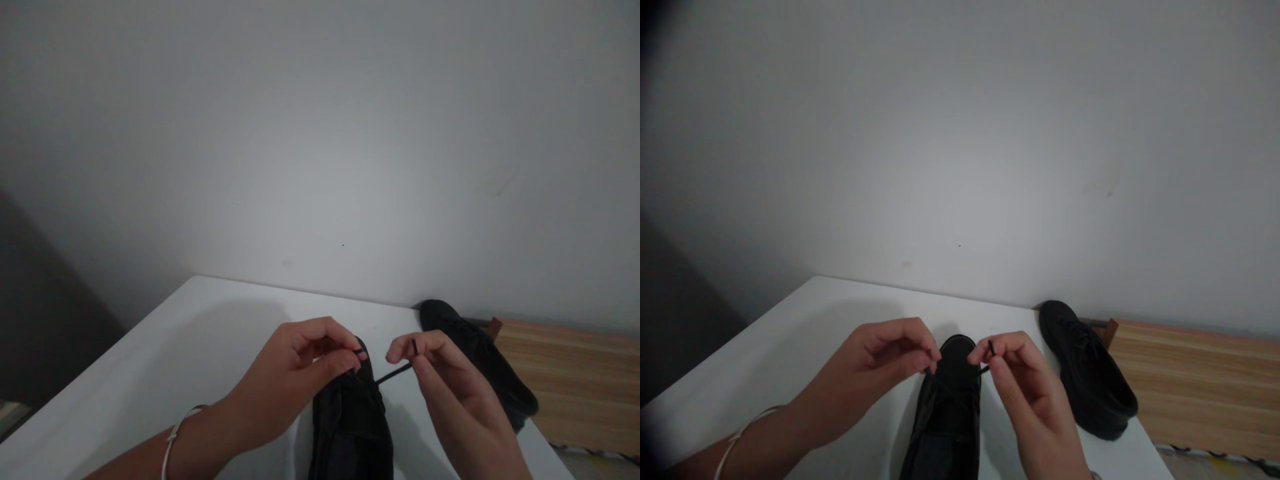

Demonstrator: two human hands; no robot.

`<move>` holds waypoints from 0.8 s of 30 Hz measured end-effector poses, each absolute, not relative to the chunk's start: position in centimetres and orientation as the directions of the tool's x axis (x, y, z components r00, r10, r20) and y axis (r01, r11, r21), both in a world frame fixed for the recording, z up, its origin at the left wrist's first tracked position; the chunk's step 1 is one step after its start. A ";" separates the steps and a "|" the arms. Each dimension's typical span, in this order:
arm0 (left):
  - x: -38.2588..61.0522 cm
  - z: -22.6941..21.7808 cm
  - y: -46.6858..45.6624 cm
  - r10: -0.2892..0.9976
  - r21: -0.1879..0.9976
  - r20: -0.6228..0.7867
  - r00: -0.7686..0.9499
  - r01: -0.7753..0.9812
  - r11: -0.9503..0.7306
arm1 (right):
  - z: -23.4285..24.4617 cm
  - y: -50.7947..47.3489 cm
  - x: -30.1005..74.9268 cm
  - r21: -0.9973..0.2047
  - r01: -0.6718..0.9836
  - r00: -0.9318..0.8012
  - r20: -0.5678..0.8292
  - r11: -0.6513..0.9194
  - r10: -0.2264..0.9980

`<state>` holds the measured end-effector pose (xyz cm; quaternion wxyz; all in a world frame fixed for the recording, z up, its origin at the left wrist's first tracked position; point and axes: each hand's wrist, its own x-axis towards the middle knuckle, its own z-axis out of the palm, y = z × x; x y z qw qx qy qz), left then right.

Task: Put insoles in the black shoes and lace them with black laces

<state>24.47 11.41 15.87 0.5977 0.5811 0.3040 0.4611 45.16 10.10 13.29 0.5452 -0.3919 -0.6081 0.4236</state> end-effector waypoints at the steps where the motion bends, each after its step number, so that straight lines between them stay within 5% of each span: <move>1: 24.3 15.5 11.5 0.893 0.961 0.161 0.420 -0.274 -0.045 | 12.9 10.1 45.2 -0.948 -0.067 -0.098 0.318 0.312 0.943; 4: 23.8 13.9 11.6 0.845 0.874 0.170 0.507 -0.474 0.109 | 12.0 9.8 45.1 -0.930 -0.299 -0.129 0.258 0.211 0.957; 7: 22.9 12.1 11.4 0.830 0.866 0.138 0.540 -0.472 0.163 | 11.3 9.5 45.5 -0.912 -0.374 -0.090 0.215 0.167 0.972; 12: 20.1 9.8 10.6 0.900 0.935 0.031 0.435 -0.332 0.128 | 10.5 9.0 48.0 -0.916 -0.370 0.064 0.145 0.158 0.987; 19: 19.0 9.2 10.2 0.905 0.965 0.009 0.426 -0.242 0.104 | 9.4 8.8 49.6 -0.945 -0.305 0.056 0.109 0.121 0.993; 24: 18.7 9.2 11.4 0.939 0.971 0.058 0.338 -0.236 0.025 | 9.0 8.0 49.8 -0.983 -0.090 0.108 0.148 0.158 0.983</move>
